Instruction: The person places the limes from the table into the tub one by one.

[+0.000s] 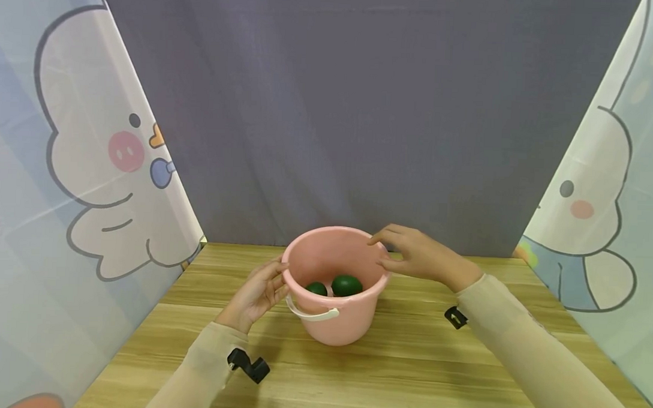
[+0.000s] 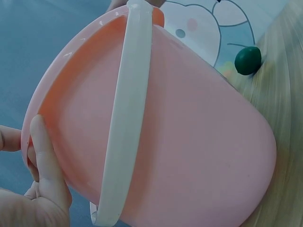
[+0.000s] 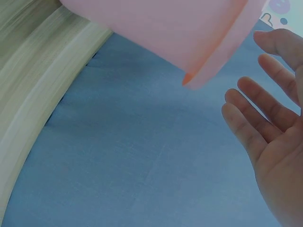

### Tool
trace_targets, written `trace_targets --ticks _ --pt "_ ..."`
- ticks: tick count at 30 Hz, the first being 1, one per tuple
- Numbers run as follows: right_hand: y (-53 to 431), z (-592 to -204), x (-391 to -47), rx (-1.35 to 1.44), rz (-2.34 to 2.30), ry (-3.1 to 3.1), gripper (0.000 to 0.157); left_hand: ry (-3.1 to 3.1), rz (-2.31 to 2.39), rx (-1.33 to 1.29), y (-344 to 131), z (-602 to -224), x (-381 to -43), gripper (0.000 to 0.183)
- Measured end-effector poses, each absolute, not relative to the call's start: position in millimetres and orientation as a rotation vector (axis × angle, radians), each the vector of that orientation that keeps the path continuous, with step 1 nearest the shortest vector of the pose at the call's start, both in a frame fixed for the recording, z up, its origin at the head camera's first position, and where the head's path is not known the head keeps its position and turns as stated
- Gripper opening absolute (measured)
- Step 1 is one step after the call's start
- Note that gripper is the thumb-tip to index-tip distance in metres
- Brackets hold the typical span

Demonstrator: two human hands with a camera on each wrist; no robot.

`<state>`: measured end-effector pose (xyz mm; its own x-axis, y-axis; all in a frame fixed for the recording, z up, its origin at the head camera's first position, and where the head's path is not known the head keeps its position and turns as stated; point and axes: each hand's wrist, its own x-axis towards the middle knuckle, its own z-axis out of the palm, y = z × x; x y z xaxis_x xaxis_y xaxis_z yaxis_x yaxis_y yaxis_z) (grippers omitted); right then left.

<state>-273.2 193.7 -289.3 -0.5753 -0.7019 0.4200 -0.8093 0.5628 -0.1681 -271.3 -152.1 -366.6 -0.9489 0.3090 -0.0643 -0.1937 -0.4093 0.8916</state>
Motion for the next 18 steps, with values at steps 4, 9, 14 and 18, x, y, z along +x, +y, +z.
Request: trace_targets --ticks 4,9,14,18 --pt "197.9 -291.3 -272.1 1.235 0.48 -2.472 0.029 1.494 2.41 0.161 -151.7 -366.9 -272.4 0.053" --pt "201.7 -294.9 -271.8 1.227 0.46 -2.432 0.028 1.492 2.412 0.16 -151.3 -367.5 -272.9 0.053" --pt "206.8 -298.6 -271.8 1.224 0.447 -2.406 0.029 1.502 2.405 0.16 -151.9 -368.3 -272.6 0.053" --pt "211.7 -299.9 -271.4 1.212 0.444 -2.406 0.032 1.498 2.408 0.163 -152.2 -368.1 -272.6 0.053"
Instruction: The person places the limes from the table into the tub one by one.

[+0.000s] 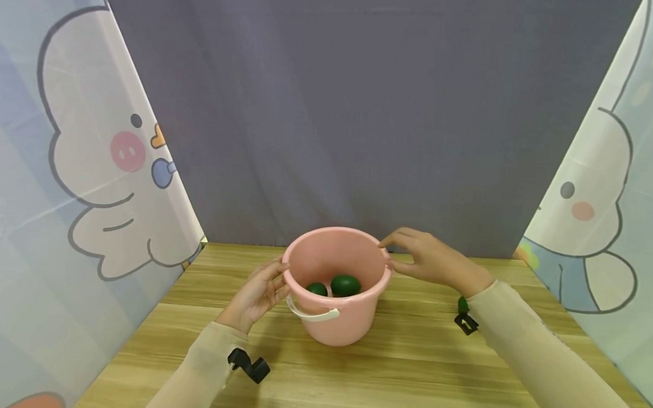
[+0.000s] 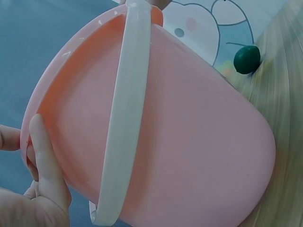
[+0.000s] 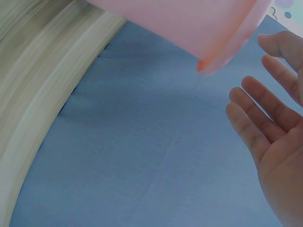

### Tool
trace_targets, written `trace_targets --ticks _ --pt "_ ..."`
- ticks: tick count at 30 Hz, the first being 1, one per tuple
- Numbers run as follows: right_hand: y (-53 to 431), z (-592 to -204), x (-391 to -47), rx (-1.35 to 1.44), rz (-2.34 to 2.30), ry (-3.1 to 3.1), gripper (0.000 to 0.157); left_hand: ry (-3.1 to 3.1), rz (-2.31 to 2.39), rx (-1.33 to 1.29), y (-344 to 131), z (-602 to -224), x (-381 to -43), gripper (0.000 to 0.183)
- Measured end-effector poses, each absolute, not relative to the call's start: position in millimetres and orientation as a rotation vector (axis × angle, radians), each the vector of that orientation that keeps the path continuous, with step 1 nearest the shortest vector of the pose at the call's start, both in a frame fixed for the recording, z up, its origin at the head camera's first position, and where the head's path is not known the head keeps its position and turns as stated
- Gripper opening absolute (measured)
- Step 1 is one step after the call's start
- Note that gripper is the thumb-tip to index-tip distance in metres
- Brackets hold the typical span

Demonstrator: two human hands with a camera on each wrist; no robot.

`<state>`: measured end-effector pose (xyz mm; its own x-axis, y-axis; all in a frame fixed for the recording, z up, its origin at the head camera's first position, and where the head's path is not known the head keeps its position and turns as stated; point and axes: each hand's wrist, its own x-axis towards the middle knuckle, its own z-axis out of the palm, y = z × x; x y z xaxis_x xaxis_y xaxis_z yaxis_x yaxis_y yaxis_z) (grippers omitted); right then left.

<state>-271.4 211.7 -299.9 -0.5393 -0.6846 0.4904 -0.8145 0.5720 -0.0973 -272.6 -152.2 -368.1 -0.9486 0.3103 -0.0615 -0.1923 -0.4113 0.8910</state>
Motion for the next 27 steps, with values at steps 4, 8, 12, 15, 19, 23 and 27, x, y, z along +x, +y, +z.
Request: trace_targets --ticks 4,8,12,15,19,23,27 --pt "215.5 -300.2 -271.5 1.2 0.438 -2.415 0.033 1.499 2.41 0.16 -152.0 -367.4 -272.8 0.052" --pt "218.7 -301.7 -272.0 1.201 0.427 -2.401 0.031 1.509 2.407 0.158 -151.2 -367.1 -272.7 0.052" --pt "222.0 -303.4 -271.5 1.202 0.433 -2.39 0.031 1.517 2.403 0.158 -150.9 -367.2 -272.3 0.052" --pt "224.8 -304.5 -270.7 1.189 0.437 -2.397 0.032 1.517 2.403 0.161 -150.7 -367.0 -272.1 0.052" --pt "228.5 -306.2 -270.6 1.171 0.43 -2.415 0.033 1.515 2.403 0.165 -150.7 -366.8 -271.8 0.053" --pt "230.7 -307.7 -270.2 1.155 0.418 -2.434 0.033 1.512 2.404 0.168 -151.0 -367.1 -271.4 0.053" --pt "232.9 -310.0 -268.8 1.146 0.422 -2.456 0.033 1.513 2.406 0.168 -150.9 -367.4 -271.3 0.053"
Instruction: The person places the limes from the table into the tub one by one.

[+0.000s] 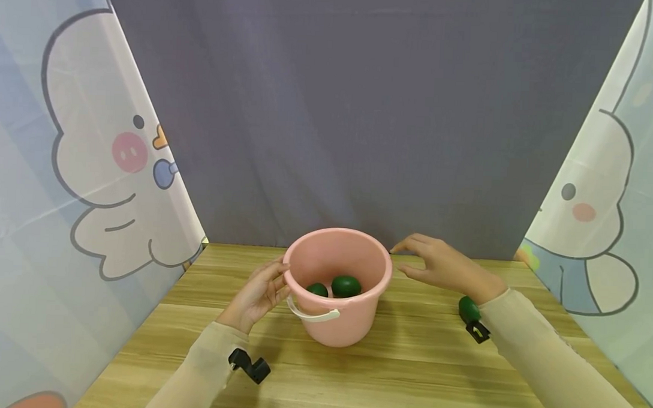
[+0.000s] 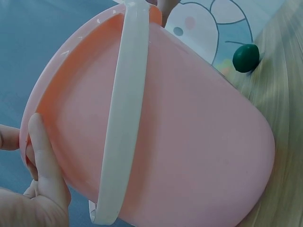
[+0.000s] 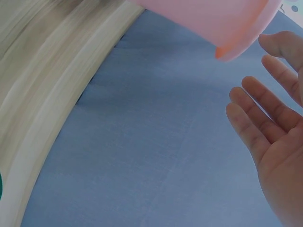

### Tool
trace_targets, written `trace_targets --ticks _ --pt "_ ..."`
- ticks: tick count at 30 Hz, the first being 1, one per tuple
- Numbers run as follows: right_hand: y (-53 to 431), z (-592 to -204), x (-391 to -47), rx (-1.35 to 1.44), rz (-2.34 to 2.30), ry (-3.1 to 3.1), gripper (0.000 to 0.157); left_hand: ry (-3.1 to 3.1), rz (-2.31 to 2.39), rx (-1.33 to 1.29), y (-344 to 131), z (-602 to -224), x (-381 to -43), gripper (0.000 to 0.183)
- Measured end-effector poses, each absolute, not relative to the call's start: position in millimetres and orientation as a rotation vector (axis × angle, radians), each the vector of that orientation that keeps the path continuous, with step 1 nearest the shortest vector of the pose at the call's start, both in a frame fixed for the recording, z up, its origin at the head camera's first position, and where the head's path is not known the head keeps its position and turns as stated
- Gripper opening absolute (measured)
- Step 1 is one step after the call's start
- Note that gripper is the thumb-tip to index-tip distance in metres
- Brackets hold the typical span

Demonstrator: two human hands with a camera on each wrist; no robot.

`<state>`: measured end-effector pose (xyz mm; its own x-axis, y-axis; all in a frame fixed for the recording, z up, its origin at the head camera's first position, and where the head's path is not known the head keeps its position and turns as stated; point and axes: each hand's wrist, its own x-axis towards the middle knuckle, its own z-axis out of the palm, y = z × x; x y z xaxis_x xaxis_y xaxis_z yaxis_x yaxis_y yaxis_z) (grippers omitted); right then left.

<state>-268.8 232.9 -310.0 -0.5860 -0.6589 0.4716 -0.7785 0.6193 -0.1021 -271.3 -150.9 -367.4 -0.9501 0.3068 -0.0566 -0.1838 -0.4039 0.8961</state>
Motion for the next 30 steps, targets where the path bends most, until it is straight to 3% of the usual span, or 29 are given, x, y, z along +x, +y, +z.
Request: trace_targets --ticks 30 --pt "259.3 -336.5 -259.5 1.066 0.412 -2.518 0.031 1.518 2.401 0.182 -151.0 -366.7 -270.4 0.054"
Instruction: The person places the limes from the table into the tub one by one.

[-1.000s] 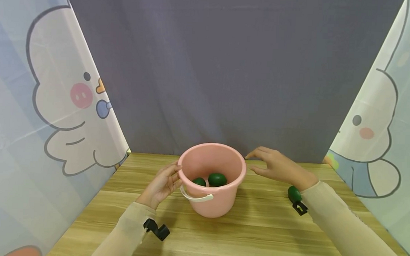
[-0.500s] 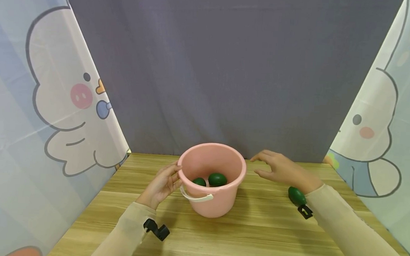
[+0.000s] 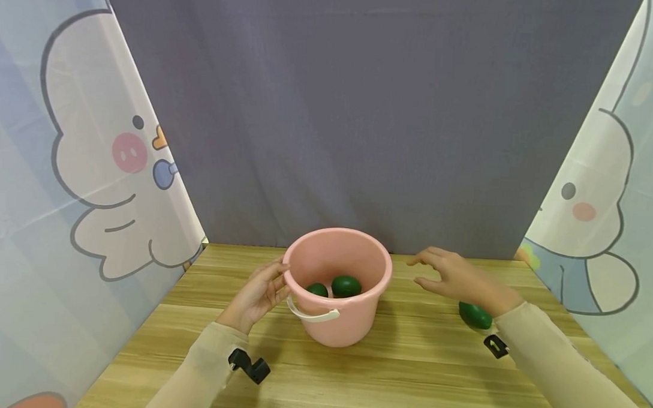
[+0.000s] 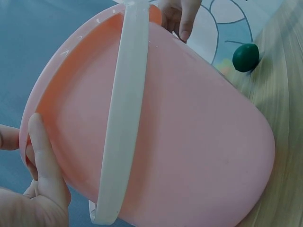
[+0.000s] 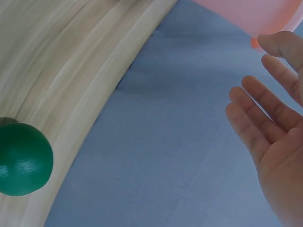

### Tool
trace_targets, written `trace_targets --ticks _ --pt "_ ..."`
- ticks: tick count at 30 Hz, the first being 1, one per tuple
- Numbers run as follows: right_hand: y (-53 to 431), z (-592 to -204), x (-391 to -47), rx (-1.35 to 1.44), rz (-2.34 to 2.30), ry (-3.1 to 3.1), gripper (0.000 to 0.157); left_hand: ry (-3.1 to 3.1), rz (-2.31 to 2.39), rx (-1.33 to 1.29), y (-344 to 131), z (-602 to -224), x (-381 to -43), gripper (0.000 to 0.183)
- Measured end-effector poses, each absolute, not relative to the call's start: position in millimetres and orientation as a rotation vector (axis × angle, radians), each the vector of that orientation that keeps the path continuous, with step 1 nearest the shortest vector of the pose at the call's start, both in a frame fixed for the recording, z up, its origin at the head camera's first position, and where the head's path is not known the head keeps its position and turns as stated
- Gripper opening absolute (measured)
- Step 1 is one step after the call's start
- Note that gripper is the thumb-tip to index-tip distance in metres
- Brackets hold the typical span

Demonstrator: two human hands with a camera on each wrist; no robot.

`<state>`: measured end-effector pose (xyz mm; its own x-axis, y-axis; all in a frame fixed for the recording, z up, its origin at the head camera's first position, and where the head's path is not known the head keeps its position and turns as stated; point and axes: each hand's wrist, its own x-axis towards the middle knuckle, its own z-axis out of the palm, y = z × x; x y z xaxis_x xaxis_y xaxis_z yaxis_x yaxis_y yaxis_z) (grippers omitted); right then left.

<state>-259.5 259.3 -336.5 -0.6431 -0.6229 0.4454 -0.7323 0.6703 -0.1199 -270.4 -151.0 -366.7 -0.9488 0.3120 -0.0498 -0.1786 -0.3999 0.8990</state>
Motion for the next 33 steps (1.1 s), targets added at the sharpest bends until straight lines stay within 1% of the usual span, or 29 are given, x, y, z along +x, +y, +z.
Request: trace_targets --ticks 7,17,33 --pt "266.2 -343.3 -259.5 1.047 0.396 -2.528 0.032 1.516 2.41 0.166 -150.3 -366.8 -271.1 0.053" --pt "276.0 -347.7 -252.9 1.008 0.381 -2.595 0.027 1.521 2.412 0.153 -150.3 -366.9 -271.1 0.05" --pt "289.1 -355.4 -246.7 0.961 0.387 -2.629 0.03 1.518 2.414 0.152 -150.1 -366.4 -270.8 0.052"
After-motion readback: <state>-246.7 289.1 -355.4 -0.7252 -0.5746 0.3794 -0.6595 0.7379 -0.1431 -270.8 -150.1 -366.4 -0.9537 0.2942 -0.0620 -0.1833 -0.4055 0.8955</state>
